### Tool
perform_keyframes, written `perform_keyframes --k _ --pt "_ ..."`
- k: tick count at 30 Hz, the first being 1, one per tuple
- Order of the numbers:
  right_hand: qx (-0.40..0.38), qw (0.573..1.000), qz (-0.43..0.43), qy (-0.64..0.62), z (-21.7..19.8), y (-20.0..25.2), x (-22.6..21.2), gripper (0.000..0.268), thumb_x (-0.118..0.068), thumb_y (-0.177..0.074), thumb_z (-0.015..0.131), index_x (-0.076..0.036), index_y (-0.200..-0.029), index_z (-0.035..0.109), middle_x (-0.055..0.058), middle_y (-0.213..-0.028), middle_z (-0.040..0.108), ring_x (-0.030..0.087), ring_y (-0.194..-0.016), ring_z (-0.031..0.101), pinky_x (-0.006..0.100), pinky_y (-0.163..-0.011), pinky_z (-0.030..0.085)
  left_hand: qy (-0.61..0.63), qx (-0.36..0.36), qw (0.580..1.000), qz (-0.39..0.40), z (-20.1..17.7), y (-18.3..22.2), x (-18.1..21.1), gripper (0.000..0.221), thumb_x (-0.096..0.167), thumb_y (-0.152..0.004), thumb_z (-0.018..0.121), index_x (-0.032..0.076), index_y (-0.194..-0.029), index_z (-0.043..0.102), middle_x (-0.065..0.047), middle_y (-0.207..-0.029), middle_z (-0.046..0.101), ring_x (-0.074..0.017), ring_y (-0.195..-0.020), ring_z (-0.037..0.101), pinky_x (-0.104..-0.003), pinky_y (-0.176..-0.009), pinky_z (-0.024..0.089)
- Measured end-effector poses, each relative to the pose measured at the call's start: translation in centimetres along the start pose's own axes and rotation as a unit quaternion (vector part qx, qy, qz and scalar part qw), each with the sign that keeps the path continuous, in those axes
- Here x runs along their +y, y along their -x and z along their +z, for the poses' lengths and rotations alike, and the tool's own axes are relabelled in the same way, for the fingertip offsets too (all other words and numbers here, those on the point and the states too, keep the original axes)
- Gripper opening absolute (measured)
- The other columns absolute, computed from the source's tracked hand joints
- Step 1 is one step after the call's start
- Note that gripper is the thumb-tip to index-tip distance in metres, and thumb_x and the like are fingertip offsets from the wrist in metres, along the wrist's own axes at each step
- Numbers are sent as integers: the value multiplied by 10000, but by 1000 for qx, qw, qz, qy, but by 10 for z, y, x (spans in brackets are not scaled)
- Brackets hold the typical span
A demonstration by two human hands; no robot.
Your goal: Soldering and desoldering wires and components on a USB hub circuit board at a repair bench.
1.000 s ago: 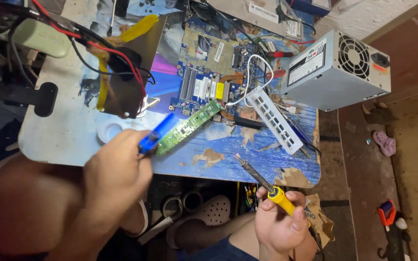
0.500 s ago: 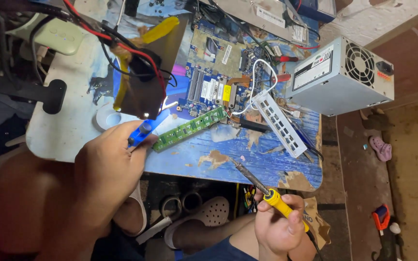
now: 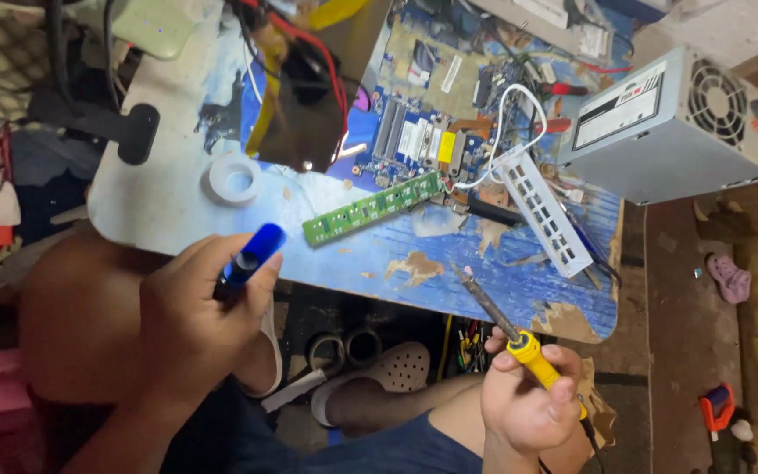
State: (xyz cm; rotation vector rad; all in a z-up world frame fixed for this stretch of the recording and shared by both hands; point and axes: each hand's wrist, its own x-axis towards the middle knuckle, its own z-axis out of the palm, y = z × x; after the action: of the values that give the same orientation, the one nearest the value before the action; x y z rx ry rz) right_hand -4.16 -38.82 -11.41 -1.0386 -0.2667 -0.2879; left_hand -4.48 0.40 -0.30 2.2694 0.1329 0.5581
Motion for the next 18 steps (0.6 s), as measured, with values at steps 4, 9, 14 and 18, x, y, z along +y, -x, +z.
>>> perform_keyframes --k 4,9,14,18 --pt "7 1000 -7 26 -5 5 0 339 -373 -1193 607 -158 -1405 760 202 -972 794 351 -957 749 613 -1111 551 31 36 996 -79 8 8 3 149 190 -1044 820 71 -1133 816 0 -799 684 -185 -745 666 -333 -730 531" --pt "15 999 -8 27 -6 8 2 346 -408 -1162 623 -202 -1382 794 213 -935 762 344 -939 710 628 -1095 527 117 33 975 -186 14 27 -4 331 268 -1021 662 105 -1307 687 -19 -945 715 -196 -800 665 -357 -860 540" --pt "7 1000 26 16 -4 14 2 358 -384 -1103 683 -224 -1405 789 211 -1015 746 414 -1095 701 589 -1115 549 155 -21 982 -108 11 40 -6 636 498 -1077 488 10 -1481 535 13 -889 641 -142 -731 613 -345 -706 503" --pt "2 999 38 23 6 20 -1 384 -334 -1072 707 -205 -1425 781 244 -1078 736 416 -1062 708 615 -1166 529 90 -48 983 -154 8 49 -6 343 304 -1116 466 99 -1345 617 -25 -842 667 -252 -723 634 -451 -697 496"
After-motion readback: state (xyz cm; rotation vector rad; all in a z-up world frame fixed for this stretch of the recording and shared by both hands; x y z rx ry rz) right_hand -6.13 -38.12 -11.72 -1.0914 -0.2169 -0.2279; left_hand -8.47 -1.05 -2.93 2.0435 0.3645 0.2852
